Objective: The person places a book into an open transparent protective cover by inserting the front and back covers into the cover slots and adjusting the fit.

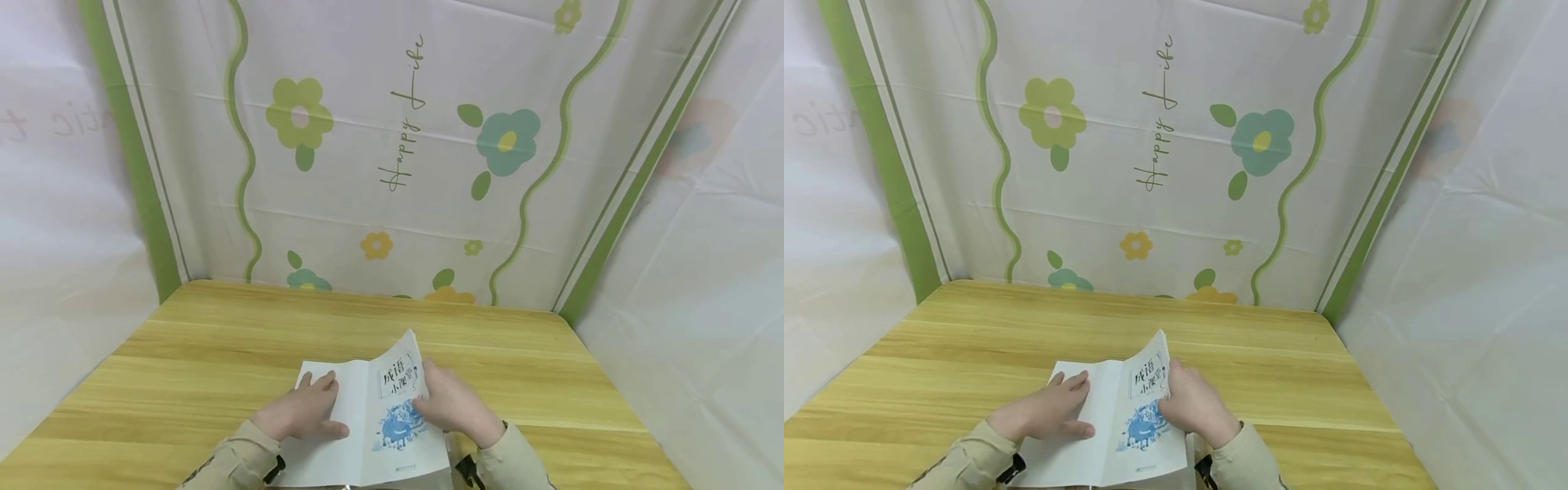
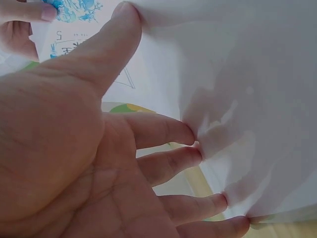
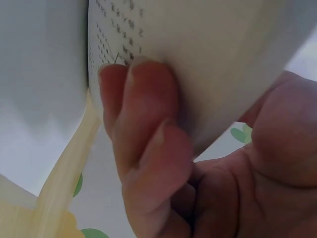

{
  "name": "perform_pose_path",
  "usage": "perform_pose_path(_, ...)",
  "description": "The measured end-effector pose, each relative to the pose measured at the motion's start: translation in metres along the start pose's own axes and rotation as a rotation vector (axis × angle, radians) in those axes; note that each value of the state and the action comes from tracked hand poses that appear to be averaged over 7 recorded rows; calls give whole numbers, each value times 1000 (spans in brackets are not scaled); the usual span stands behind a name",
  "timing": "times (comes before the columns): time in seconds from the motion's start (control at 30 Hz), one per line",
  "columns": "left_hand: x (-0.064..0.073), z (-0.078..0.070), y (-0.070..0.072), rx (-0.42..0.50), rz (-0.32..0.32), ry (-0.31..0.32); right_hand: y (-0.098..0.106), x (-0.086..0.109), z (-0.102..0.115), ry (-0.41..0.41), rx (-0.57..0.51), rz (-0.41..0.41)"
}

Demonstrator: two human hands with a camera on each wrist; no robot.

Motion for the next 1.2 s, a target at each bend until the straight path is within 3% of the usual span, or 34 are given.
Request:
perform_pose_path(0.67, 2, -1, 4, 37, 2, -7, -2, 1, 5, 18, 78, -60)
perform_pose_path(1.2, 10, -12, 16, 39, -47, -2, -3, 0, 7, 28, 112, -89)
Point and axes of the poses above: each hand's wrist, its own x-axis away from the middle knuckle, its own y-axis out of the back of the hand, z = x × y, the point moved 1 cm from there along -x, towards the middle knuckle, and after that the axes turned 11 degrees about y, right-handed, at the moved point
